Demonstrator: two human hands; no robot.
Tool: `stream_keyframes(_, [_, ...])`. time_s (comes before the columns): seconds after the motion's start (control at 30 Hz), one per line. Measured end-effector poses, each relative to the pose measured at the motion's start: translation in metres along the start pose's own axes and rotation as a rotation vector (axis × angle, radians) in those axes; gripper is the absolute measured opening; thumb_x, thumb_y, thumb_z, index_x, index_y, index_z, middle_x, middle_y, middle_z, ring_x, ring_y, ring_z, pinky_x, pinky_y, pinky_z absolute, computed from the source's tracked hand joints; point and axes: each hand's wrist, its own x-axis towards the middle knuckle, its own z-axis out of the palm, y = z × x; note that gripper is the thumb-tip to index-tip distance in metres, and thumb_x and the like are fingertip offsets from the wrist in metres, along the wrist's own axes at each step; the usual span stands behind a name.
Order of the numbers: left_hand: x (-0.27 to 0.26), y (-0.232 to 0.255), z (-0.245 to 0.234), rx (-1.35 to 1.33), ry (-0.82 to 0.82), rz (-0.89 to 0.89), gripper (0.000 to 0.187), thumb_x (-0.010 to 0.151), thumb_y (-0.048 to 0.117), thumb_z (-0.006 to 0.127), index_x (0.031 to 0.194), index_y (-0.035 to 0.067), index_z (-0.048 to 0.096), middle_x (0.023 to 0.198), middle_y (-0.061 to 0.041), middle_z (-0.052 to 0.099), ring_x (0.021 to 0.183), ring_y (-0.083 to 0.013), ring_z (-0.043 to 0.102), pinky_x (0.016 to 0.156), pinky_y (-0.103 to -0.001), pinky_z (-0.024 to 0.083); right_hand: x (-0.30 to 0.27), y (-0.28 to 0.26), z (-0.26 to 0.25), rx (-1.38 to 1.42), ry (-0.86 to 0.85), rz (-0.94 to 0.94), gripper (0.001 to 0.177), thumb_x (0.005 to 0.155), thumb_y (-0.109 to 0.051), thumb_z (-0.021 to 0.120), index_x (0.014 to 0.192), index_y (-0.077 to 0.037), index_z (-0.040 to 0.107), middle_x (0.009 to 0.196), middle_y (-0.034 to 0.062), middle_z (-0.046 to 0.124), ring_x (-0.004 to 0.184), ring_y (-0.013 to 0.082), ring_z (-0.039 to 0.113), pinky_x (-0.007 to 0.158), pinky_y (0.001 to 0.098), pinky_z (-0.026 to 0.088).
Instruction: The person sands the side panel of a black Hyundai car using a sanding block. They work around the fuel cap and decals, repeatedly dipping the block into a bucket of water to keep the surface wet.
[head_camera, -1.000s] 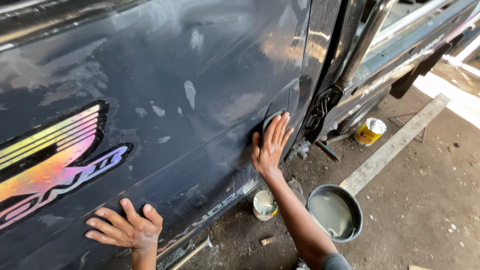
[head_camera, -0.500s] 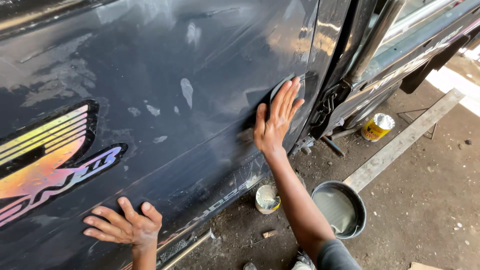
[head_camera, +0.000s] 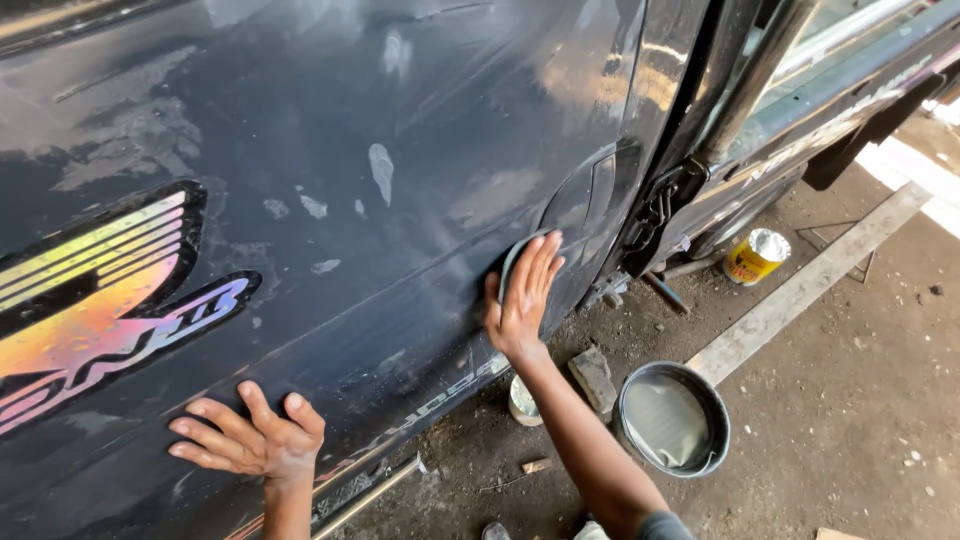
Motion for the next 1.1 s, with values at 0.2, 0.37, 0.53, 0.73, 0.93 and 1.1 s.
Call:
stream_keyframes(0.2, [-0.001,-0.002,-0.001,-0.007,-0.01,0.008,0.06,0.117,0.038,0.034,0.168,0.007,0.029,0.169,-0.033,0.016,0.156,-0.0567,0.012,0.123,-0.075,0.009,0.051,-0.008,-0.021,0.024,0.01,0.027,0.075,0.11,-0.019,0.049,0.165,0.005,0.005,0.172,0.034,0.004,0.164,0.0492,0.002,0.136,0.059,0.001])
stream_keyframes(0.37, [0.004,0.0,-0.002,0.0,0.015,0.012,0.061,0.118,0.038,0.034,0.169,0.005,0.029,0.168,-0.035,0.017,0.155,-0.0587,0.014,0.122,-0.075,0.009,-0.001,0.024,-0.005,0.17,0.02,0.023,0.075,0.109,-0.017,0.047,0.165,0.004,0.002,0.169,0.0369,-0.003,0.161,0.0509,-0.002,0.134,0.0568,0.008])
stream_keyframes(0.53, [0.001,-0.002,-0.005,0.02,-0.028,0.03,0.06,0.118,0.037,0.032,0.169,0.008,0.025,0.169,-0.035,0.015,0.156,-0.0587,0.013,0.123,-0.074,0.009,0.054,0.008,-0.031,0.028,-0.046,0.034,0.073,0.111,-0.013,0.051,0.167,0.0,0.006,0.174,0.0298,0.005,0.165,0.0465,0.003,0.137,0.0576,0.005])
stream_keyframes(0.73, [0.005,0.0,-0.001,0.002,-0.009,0.001,0.061,0.117,0.039,0.031,0.169,0.008,0.026,0.168,-0.035,0.014,0.155,-0.0581,0.012,0.123,-0.074,0.009,0.004,0.027,-0.012,0.145,-0.006,0.083,0.074,0.108,-0.011,0.049,0.165,0.004,0.005,0.171,0.0348,0.001,0.162,0.0496,0.0,0.132,0.059,0.003])
stream_keyframes(0.93, [0.001,-0.001,-0.002,0.016,-0.012,-0.006,0.06,0.117,0.038,0.031,0.169,0.009,0.026,0.169,-0.034,0.014,0.156,-0.0577,0.012,0.124,-0.074,0.008,0.026,0.024,-0.015,0.041,0.005,-0.024,0.077,0.11,-0.021,0.053,0.166,0.0,0.005,0.174,0.0257,0.007,0.166,0.0413,0.006,0.136,0.0575,0.003])
stream_keyframes(1.1, [0.002,0.002,-0.004,-0.01,-0.017,-0.014,0.06,0.118,0.038,0.034,0.168,0.007,0.028,0.169,-0.034,0.016,0.155,-0.0582,0.013,0.123,-0.074,0.009,0.019,0.027,-0.014,0.067,0.0,0.009,0.075,0.11,-0.024,0.046,0.166,0.003,0.003,0.173,0.0276,0.003,0.164,0.0429,0.001,0.132,0.057,0.001])
